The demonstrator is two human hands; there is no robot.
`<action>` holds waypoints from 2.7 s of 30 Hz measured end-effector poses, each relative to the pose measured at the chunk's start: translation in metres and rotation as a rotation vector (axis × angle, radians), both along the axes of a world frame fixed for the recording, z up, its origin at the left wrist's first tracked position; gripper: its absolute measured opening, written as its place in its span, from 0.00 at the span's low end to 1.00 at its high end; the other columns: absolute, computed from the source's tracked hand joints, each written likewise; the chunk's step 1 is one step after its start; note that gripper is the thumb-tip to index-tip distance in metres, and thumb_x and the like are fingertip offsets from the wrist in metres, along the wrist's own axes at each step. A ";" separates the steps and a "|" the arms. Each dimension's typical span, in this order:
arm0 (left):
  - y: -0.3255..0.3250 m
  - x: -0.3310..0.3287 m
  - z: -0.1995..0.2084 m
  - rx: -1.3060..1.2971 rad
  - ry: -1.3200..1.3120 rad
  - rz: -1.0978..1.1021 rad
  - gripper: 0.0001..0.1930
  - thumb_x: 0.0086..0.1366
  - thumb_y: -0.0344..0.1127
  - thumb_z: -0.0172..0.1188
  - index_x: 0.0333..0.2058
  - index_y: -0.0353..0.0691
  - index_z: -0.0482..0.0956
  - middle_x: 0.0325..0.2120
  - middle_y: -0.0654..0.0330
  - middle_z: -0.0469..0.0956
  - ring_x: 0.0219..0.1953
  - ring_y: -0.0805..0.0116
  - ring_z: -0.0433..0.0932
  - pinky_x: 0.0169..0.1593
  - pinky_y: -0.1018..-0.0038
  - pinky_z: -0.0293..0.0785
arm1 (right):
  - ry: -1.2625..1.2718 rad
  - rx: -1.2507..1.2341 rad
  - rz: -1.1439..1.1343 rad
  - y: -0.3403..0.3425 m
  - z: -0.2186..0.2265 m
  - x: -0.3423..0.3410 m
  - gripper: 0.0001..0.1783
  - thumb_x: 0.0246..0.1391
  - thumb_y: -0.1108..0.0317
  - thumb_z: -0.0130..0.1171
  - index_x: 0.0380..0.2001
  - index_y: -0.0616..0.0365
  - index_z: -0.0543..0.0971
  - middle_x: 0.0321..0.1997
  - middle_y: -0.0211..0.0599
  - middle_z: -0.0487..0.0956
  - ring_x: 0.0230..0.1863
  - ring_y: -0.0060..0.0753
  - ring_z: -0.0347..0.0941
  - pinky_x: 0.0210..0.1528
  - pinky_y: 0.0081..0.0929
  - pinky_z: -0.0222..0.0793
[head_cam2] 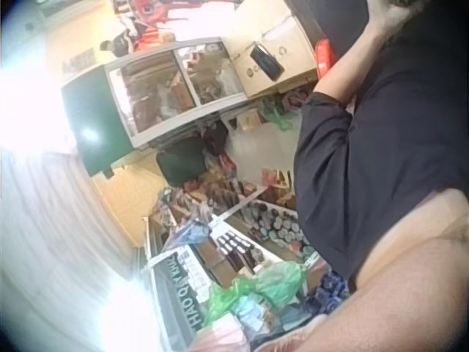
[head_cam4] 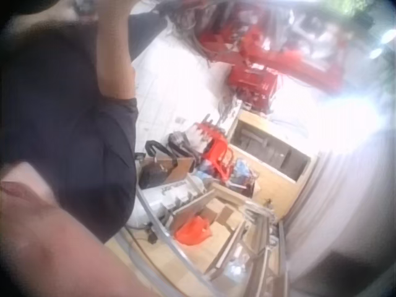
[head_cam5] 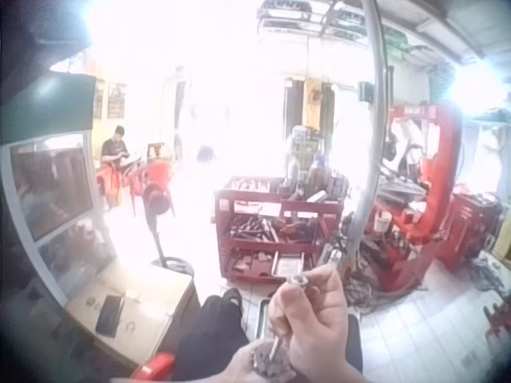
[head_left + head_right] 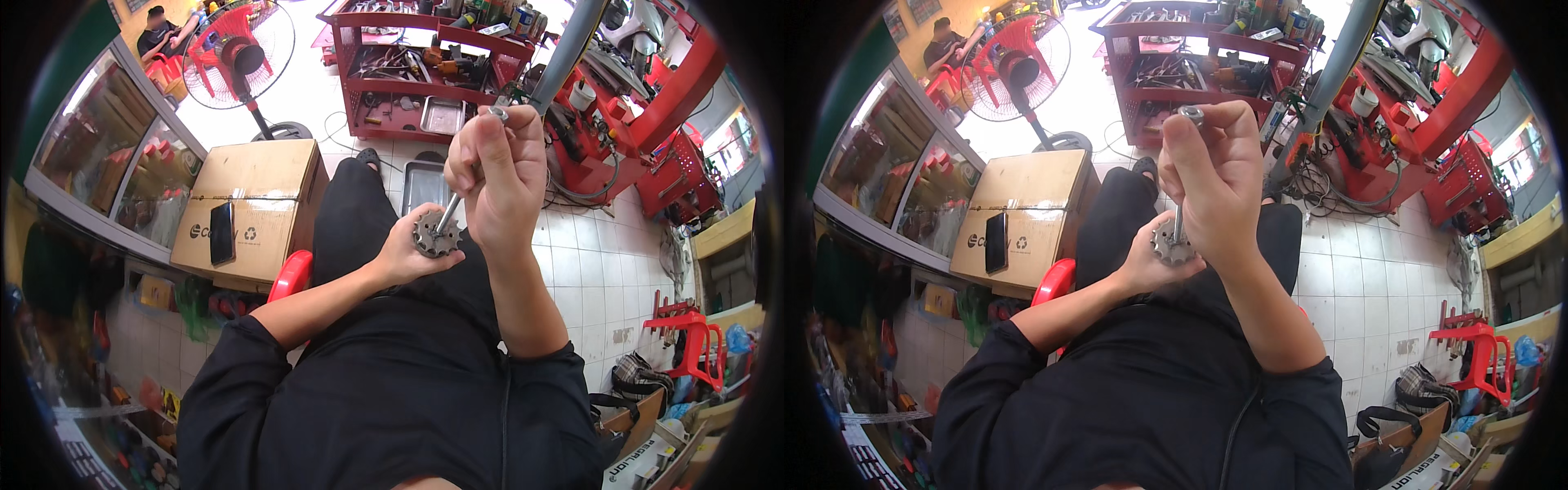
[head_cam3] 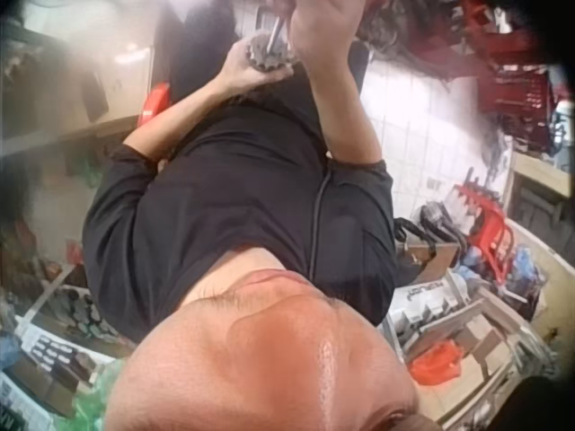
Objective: The person sits on a stool and uses a metal rod to manipulate a small, toothed mechanical part held in their left hand. They then stand up, walk to a workbench, and place the part into a metal tray before sitting back down to continue handling the components.
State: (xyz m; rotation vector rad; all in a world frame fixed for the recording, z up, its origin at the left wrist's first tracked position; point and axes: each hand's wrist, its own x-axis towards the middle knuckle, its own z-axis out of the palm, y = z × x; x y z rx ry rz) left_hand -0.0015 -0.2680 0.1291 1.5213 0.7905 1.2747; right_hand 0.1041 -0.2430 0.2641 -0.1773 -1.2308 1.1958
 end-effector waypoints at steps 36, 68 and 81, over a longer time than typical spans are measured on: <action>-0.002 0.001 0.007 -0.002 -0.067 -0.021 0.24 0.45 0.34 0.73 0.39 0.40 0.70 0.28 0.67 0.76 0.32 0.80 0.74 0.38 0.80 0.71 | -0.053 -0.036 -0.052 -0.002 0.001 -0.005 0.17 0.66 0.58 0.40 0.47 0.61 0.66 0.22 0.32 0.65 0.18 0.22 0.60 0.20 0.19 0.58; 0.002 0.001 -0.001 -0.009 -0.058 -0.031 0.23 0.45 0.31 0.72 0.39 0.38 0.71 0.27 0.67 0.76 0.31 0.82 0.74 0.38 0.80 0.72 | 0.040 -0.047 -0.034 0.006 -0.004 -0.012 0.09 0.64 0.64 0.44 0.39 0.57 0.68 0.20 0.28 0.69 0.16 0.17 0.62 0.18 0.12 0.58; 0.006 0.003 -0.005 0.006 -0.058 -0.020 0.24 0.44 0.33 0.73 0.39 0.38 0.71 0.28 0.67 0.76 0.32 0.81 0.74 0.39 0.79 0.72 | 0.102 -0.171 -0.076 0.003 0.001 -0.012 0.10 0.65 0.63 0.44 0.41 0.58 0.67 0.19 0.27 0.68 0.15 0.17 0.62 0.16 0.12 0.56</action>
